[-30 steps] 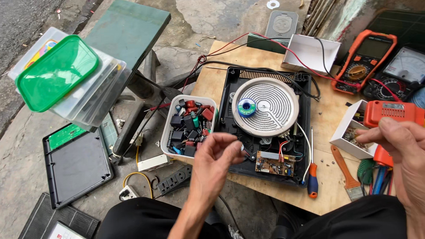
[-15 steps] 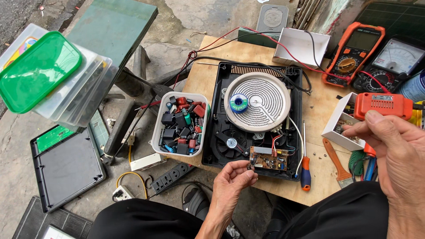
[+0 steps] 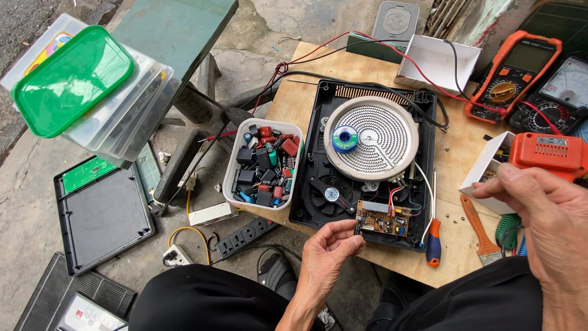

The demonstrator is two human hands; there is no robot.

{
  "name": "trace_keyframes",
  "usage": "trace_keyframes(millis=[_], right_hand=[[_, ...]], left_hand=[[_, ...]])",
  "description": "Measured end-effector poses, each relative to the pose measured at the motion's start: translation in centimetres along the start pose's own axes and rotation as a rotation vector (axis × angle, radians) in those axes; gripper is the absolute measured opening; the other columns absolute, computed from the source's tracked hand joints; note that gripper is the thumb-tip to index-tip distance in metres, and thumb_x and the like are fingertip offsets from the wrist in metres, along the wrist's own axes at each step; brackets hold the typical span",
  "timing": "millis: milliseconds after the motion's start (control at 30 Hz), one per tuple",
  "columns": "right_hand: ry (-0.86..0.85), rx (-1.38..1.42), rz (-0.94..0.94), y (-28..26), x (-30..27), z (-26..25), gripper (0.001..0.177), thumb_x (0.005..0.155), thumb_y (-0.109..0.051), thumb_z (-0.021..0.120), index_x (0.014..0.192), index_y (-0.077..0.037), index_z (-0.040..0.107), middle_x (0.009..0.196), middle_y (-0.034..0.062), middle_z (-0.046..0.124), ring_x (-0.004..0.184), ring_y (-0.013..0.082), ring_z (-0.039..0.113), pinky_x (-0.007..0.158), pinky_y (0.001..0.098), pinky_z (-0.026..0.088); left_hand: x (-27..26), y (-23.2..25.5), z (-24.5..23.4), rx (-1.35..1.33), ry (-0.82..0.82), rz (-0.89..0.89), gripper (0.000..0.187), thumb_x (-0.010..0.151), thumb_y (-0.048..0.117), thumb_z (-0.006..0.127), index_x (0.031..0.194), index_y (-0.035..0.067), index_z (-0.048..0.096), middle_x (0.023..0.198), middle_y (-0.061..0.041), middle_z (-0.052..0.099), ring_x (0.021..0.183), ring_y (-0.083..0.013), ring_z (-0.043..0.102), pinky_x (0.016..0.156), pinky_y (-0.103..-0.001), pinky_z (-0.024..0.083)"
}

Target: The person opens a small plastic container filled with electronic components and sorts through them by hand. They pick up various capacitors and other parts, inspect them, and place them back into the container.

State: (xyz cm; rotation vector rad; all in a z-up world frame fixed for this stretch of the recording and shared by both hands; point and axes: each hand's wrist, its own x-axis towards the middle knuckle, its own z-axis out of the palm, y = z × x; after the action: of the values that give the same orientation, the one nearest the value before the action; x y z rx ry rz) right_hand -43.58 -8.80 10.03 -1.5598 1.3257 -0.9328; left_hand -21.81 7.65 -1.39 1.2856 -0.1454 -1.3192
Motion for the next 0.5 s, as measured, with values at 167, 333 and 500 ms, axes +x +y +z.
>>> trace_keyframes(millis=[167, 333, 500], right_hand=[[-0.159, -0.134, 0.237, -0.5, -2.2, 4.2, 0.018, 0.102, -0.01, 0.076, 0.102, 0.002, 0.089, 0.096, 0.0136, 0.089, 0.092, 0.0207, 0.08, 0.098, 0.031, 0.058], [-0.294, -0.066, 0.664, -0.9, -4.9, 8.5, 0.028, 0.102, -0.015, 0.077, 0.123, -0.001, 0.089, 0.107, 0.0182, 0.085, 0.091, 0.0288, 0.079, 0.09, 0.0367, 0.063], [-0.332, -0.03, 0.683, 2.2, -6.3, 10.2, 0.032, 0.101, -0.023, 0.077, 0.122, -0.002, 0.09, 0.089, 0.0192, 0.079, 0.083, 0.025, 0.074, 0.084, 0.0361, 0.063]], left_hand=[[0.1, -0.2, -0.2, 0.107, -0.041, 0.084, 0.039, 0.092, 0.01, 0.086, 0.131, 0.004, 0.088, 0.114, -0.004, 0.085, 0.098, -0.0109, 0.076, 0.094, -0.024, 0.062], [0.2, -0.7, -0.3, 0.206, -0.073, 0.198, 0.044, 0.092, 0.01, 0.086, 0.136, 0.011, 0.084, 0.113, -0.002, 0.079, 0.103, -0.0075, 0.072, 0.095, -0.02, 0.058], [-0.4, -0.4, -0.2, 0.281, -0.084, 0.279, 0.048, 0.092, 0.01, 0.085, 0.14, 0.014, 0.08, 0.113, -0.001, 0.079, 0.107, -0.0087, 0.073, 0.096, -0.022, 0.059]])
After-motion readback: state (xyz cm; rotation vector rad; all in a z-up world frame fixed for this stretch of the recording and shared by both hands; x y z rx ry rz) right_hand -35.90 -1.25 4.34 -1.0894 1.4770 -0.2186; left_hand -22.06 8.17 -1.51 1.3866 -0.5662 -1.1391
